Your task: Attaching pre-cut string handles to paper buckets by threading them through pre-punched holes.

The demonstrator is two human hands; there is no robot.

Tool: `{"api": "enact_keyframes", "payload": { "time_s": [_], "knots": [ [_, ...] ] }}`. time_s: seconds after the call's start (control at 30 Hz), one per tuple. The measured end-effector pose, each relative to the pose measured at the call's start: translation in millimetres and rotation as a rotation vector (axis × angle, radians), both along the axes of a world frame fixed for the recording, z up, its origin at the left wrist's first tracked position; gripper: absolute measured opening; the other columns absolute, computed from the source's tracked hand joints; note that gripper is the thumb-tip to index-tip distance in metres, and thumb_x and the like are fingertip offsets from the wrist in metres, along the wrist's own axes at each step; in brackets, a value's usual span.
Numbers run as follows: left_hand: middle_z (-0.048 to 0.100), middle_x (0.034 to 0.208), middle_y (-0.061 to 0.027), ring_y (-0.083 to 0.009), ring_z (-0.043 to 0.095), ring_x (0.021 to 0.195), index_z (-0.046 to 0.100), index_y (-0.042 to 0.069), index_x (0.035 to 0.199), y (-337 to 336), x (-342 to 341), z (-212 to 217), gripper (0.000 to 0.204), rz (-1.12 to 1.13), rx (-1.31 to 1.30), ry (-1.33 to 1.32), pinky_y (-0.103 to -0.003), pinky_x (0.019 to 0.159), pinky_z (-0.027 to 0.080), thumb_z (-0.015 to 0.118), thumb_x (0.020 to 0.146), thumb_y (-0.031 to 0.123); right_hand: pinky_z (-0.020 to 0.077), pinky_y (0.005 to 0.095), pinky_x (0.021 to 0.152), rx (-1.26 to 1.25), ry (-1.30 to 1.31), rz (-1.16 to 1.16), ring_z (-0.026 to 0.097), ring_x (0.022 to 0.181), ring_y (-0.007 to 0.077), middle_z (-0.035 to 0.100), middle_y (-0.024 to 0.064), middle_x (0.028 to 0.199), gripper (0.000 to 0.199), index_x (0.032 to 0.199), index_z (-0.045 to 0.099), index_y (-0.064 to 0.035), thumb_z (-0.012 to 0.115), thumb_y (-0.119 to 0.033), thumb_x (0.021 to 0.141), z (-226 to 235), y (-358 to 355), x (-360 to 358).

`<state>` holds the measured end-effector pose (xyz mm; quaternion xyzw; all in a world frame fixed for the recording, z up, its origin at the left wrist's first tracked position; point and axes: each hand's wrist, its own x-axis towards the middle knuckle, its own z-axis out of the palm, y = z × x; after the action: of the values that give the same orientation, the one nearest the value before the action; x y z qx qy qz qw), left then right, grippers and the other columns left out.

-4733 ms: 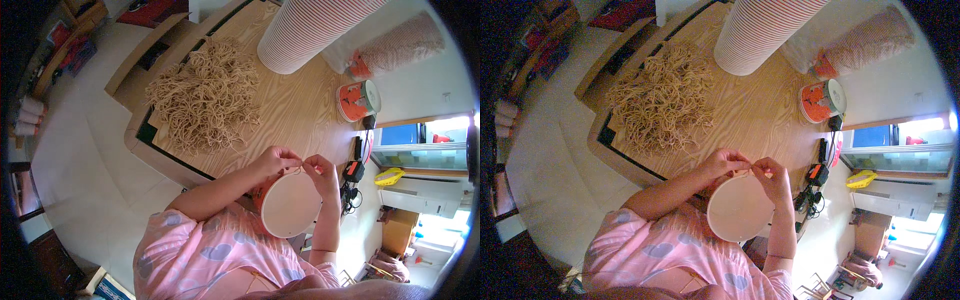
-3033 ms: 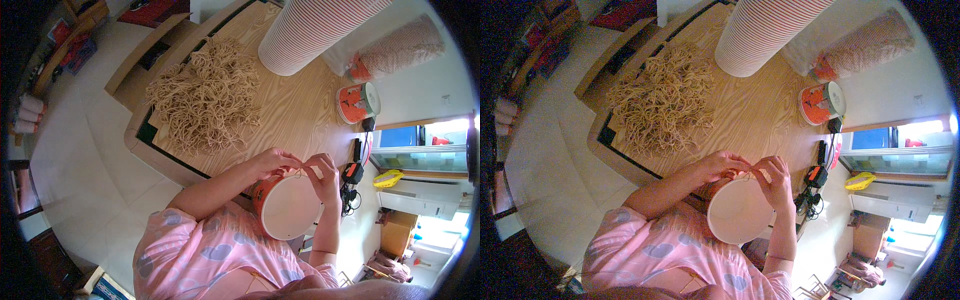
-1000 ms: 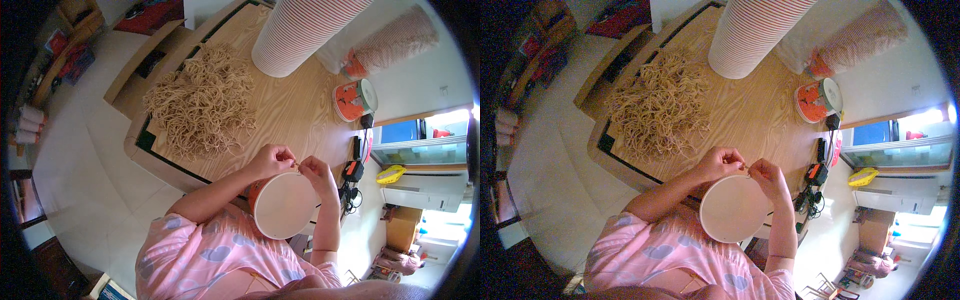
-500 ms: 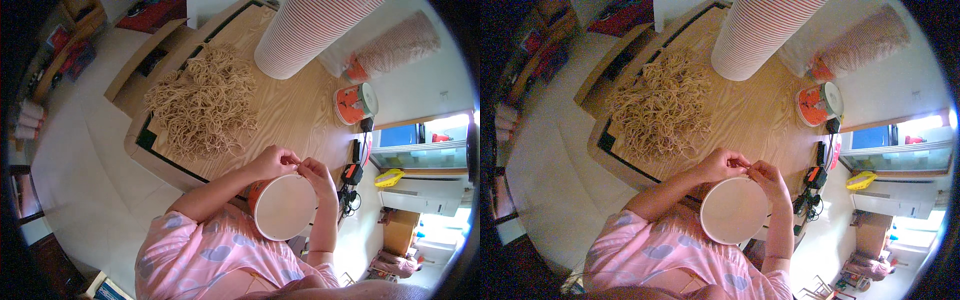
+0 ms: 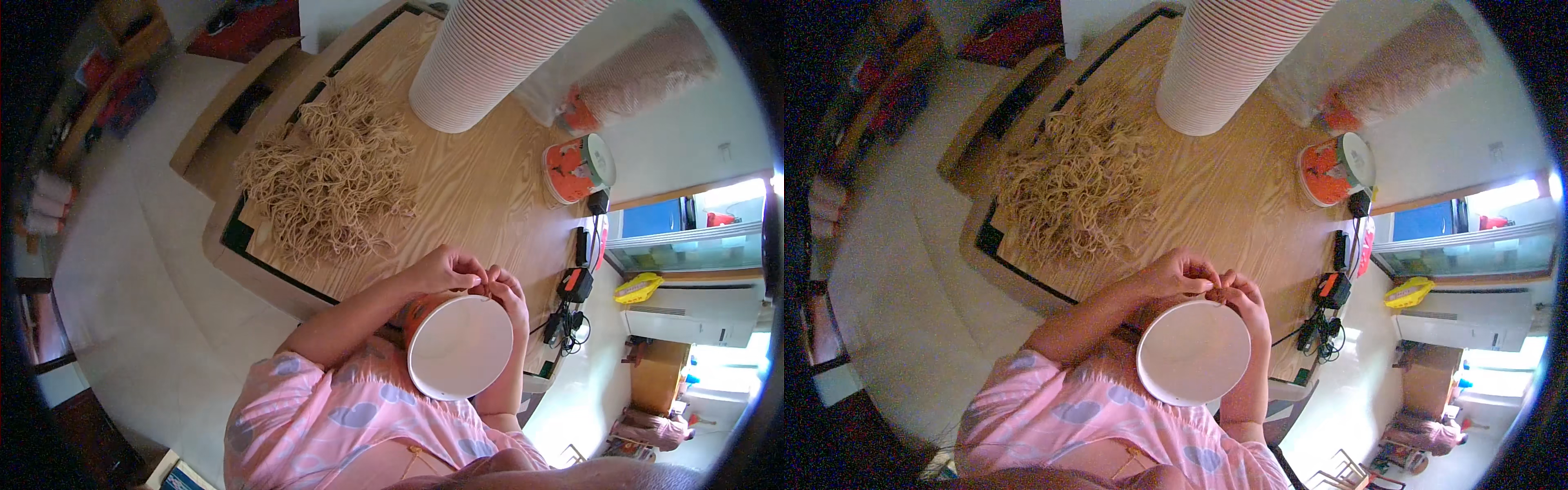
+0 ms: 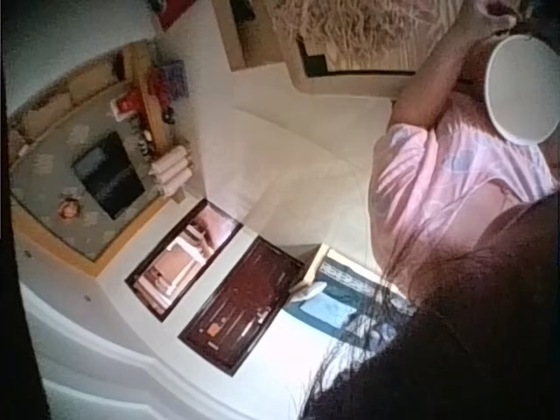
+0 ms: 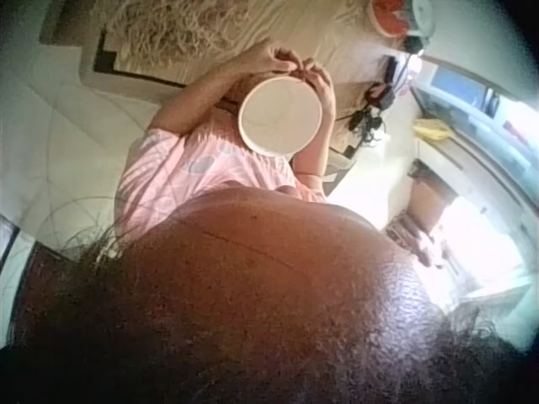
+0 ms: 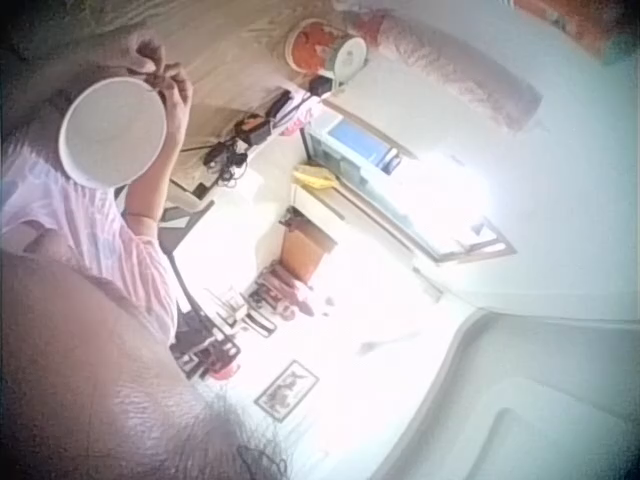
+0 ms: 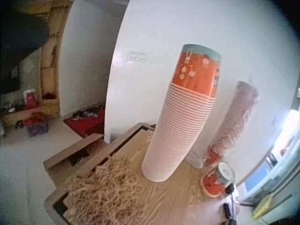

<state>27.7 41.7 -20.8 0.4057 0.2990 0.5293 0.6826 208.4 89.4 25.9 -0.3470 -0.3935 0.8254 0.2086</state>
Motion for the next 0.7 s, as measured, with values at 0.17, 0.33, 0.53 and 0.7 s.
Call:
{"api": "enact_keyframes", "payload": {
  "time_s": [0.17, 0.33, 0.53, 0.7],
  "knots": [
    [0.066, 0.085, -0.0067, -0.0116, 0.062, 0.08, 0.065, -0.002, 0.093, -3, 7, 0, 0.015, 0.032, -0.025, -0.05, -0.025, 0.074, 0.05, 0.064, 0.079, 0.005, 0.0414, 0.022, 0.057, 0.014, -0.019, -0.092, 0.053, 0.064, 0.0111, 0.057, 0.0039, 0.073, 0.007, 0.075, 0.052, -0.0043, 0.05, -0.003, 0.082, -3, -3, 0],
    [0.067, 0.085, -0.0068, -0.0107, 0.061, 0.08, 0.066, -0.001, 0.092, -1, 7, 3, 0.016, 0.051, -0.014, 0.086, -0.025, 0.073, 0.05, 0.067, 0.079, 0.007, 0.0418, 0.0215, 0.051, 0.042, -0.022, -0.12, 0.053, 0.06, 0.011, 0.056, 0.0048, 0.07, 0.003, 0.079, 0.049, -0.0043, 0.048, -0.003, 0.082, -5, -4, 0],
    [0.066, 0.083, -0.0046, -0.0099, 0.06, 0.079, 0.066, 0.002, 0.089, -2, 3, 9, 0.013, 0.059, -0.062, 0.12, -0.026, 0.073, 0.049, 0.067, 0.08, 0.011, 0.042, 0.0207, 0.056, 0.003, -0.067, -0.126, 0.054, 0.064, 0.0104, 0.056, 0.0025, 0.073, 0.005, 0.078, 0.052, -0.0052, 0.051, -0.002, 0.081, 0, -7, -1],
    [0.066, 0.081, -0.0043, -0.0099, 0.06, 0.076, 0.066, 0.001, 0.088, -1, 5, 9, 0.01, 0.067, -0.026, 0.082, -0.025, 0.07, 0.049, 0.065, 0.08, 0.005, 0.042, 0.02, 0.056, 0.026, -0.058, -0.097, 0.054, 0.065, 0.0097, 0.057, 0.0022, 0.073, 0.004, 0.078, 0.053, -0.005, 0.052, -0.003, 0.081, -1, -6, 0]
  ]
}}
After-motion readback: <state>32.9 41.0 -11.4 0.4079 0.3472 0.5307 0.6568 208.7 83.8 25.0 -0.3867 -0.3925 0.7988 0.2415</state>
